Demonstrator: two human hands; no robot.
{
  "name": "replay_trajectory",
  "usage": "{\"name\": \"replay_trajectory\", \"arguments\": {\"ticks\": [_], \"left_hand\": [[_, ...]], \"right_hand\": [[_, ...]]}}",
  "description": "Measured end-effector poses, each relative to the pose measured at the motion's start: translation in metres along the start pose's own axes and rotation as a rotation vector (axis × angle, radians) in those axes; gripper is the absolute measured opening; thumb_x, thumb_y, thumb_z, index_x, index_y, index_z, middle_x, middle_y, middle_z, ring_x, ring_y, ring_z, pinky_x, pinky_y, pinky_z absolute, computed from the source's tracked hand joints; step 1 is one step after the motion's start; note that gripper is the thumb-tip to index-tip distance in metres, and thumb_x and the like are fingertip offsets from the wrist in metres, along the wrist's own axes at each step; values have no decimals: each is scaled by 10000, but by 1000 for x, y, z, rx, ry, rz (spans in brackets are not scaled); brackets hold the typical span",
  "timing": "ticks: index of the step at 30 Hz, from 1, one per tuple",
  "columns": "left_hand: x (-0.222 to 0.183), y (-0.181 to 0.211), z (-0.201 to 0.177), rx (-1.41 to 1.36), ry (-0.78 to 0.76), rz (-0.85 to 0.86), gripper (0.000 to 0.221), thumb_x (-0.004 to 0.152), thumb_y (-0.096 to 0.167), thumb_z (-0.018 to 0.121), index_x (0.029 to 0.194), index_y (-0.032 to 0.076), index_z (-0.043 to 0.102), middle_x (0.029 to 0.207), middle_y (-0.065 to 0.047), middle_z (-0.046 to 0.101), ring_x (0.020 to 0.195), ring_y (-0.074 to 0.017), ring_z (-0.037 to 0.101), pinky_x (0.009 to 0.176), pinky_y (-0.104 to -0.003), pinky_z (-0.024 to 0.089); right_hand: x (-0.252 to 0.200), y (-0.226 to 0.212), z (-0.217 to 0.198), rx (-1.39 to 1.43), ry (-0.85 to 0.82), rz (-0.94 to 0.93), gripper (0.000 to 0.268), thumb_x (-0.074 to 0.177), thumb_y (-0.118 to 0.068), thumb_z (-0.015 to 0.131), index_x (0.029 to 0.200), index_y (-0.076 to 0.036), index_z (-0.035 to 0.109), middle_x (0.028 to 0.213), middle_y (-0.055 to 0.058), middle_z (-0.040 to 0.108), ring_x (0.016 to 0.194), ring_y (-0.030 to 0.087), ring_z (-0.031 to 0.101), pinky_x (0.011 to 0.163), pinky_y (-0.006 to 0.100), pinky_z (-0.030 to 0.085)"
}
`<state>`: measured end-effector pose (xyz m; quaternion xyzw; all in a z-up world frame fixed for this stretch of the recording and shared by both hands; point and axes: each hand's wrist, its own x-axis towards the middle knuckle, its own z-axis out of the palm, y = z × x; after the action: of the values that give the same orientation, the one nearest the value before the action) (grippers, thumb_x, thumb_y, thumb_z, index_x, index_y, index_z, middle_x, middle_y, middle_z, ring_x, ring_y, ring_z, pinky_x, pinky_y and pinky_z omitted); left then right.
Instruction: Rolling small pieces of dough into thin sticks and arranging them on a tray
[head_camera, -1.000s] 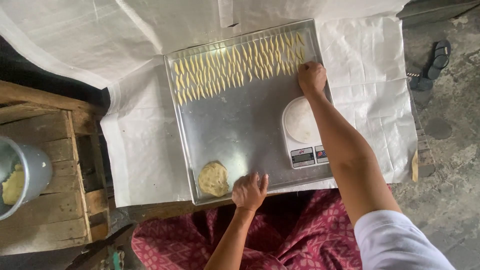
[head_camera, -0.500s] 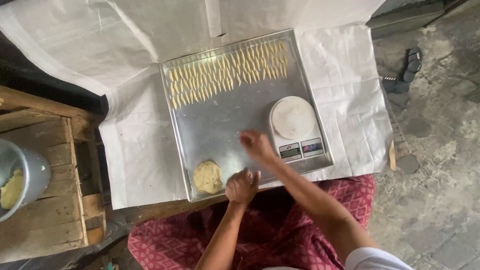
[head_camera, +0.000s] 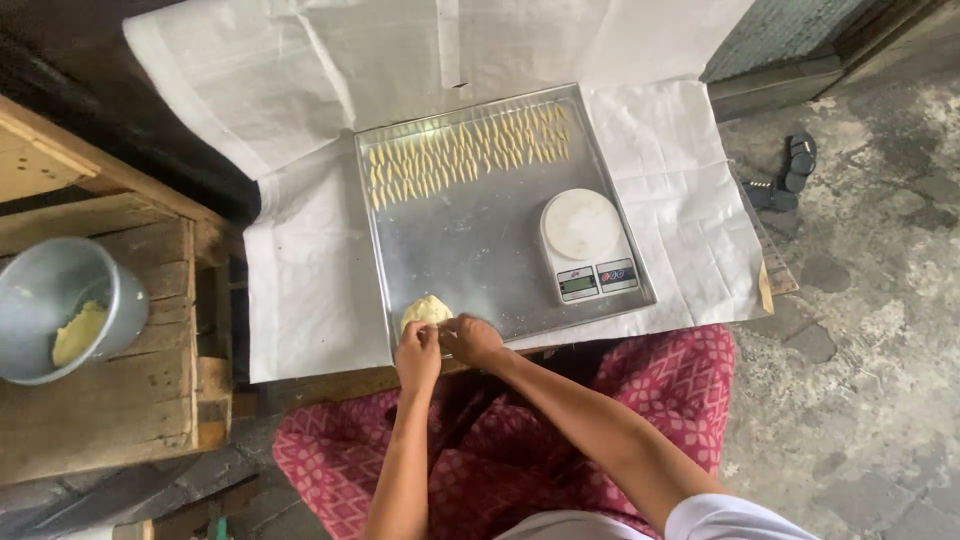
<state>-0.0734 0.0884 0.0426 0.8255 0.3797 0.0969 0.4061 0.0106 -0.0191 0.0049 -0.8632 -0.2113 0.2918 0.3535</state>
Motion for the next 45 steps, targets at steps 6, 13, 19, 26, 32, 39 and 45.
{"name": "replay_trajectory", "arguments": {"ticks": [6, 13, 19, 26, 32, 39, 45], "left_hand": [[38, -32, 18, 171, -352, -194, 416, 940, 518, 538, 1124, 164, 653, 1150, -172, 726, 1163, -395, 657, 993, -507, 502], [43, -23, 13, 236, -404, -241, 417, 895, 498, 517, 1128, 173, 637, 1157, -142, 724, 1201, -375, 641, 1025, -484, 497], [54, -39, 20, 183, -389, -231, 377, 897, 469, 551, 1078, 157, 658, 1024, -127, 748, 1123, -369, 681, 973, -479, 521], [53, -33, 14, 170, -393, -241, 364, 884, 456, 576, 1012, 131, 679, 1033, -159, 756, 1159, -394, 660, 987, -487, 512], [53, -36, 19, 212, -368, -237, 393, 862, 499, 601, 1001, 146, 704, 1048, -155, 758, 1169, -390, 654, 991, -501, 509], [52, -33, 17, 232, -372, -258, 398, 863, 510, 601, 1006, 154, 707, 1042, -136, 765, 1172, -375, 657, 1007, -479, 507], [57, -43, 23, 205, -359, -242, 396, 856, 504, 630, 990, 140, 712, 1013, -142, 765, 1144, -385, 666, 983, -494, 514]], "right_hand": [[12, 10, 25, -271, 57, 80, 294, 945, -483, 547, 1054, -298, 747, 988, 49, 759, 933, 310, 755, 838, 460, 628], [23, 19, 34, -312, 50, 64, 305, 902, -509, 608, 1051, -276, 735, 977, 54, 748, 937, 306, 757, 832, 459, 627], [10, 22, 29, -210, 66, -25, 290, 899, -446, 616, 1074, -236, 710, 986, 99, 749, 955, 345, 749, 854, 508, 612], [7, 15, 20, -204, 69, -65, 317, 838, -432, 695, 1045, -197, 741, 954, 121, 762, 911, 377, 752, 797, 515, 617], [33, 36, 40, -283, 28, -21, 338, 816, -476, 702, 998, -194, 736, 906, 107, 763, 882, 339, 763, 778, 475, 633], [26, 31, 33, -246, -24, 28, 300, 828, -417, 662, 965, -159, 730, 905, 121, 766, 900, 343, 763, 816, 477, 625], [20, 29, 21, -179, -49, -30, 340, 818, -449, 659, 997, -168, 730, 971, 141, 771, 973, 376, 741, 870, 519, 601]]}}
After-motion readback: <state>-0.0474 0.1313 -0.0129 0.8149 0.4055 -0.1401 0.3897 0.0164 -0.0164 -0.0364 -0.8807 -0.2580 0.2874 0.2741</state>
